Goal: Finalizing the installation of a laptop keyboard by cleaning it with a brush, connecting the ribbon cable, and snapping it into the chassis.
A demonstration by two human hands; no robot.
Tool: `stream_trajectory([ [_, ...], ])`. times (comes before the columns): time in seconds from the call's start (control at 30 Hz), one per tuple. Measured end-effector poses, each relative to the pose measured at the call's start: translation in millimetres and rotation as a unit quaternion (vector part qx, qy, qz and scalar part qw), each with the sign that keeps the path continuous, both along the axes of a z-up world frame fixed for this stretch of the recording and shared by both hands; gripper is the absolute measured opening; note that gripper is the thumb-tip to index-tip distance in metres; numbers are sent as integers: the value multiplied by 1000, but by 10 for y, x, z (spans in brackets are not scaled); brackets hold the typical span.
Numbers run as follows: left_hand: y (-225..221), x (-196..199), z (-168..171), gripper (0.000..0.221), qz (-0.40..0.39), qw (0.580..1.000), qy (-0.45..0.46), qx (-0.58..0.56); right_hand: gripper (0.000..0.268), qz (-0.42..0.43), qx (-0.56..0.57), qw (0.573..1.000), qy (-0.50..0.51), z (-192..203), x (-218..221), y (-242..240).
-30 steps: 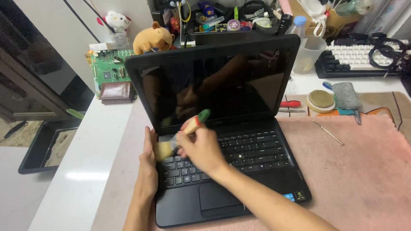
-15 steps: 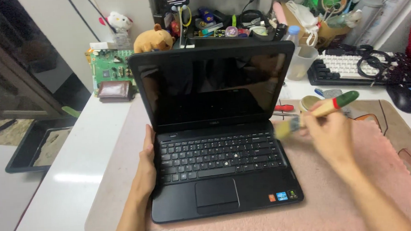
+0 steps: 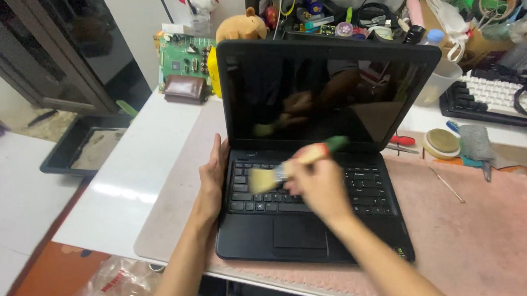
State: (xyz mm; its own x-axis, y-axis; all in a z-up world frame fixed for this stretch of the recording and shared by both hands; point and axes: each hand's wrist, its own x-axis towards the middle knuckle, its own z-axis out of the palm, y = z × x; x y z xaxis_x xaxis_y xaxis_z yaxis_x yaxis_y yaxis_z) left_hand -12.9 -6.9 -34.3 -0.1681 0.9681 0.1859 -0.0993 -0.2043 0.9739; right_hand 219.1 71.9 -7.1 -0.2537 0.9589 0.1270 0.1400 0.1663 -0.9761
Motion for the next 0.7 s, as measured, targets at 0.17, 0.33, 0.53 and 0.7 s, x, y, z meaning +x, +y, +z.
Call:
stream_trajectory([
  [0.17,-4,31,20,83,20,1000,20,-4,27,-141,-15,984,-104,-96,1817,373],
  [0.33,26,28,3,81,16,997,73,-11,19,-187,119,966,-135,79,2906,397],
  [0.53,-31,49,64,82,5,999,43,-10,13,-128,112,978,-117,632,788,-278],
  [0.7,81,-30,-153,85,4,1000,8,11,19,31,45,996,68,183,-345,-459],
])
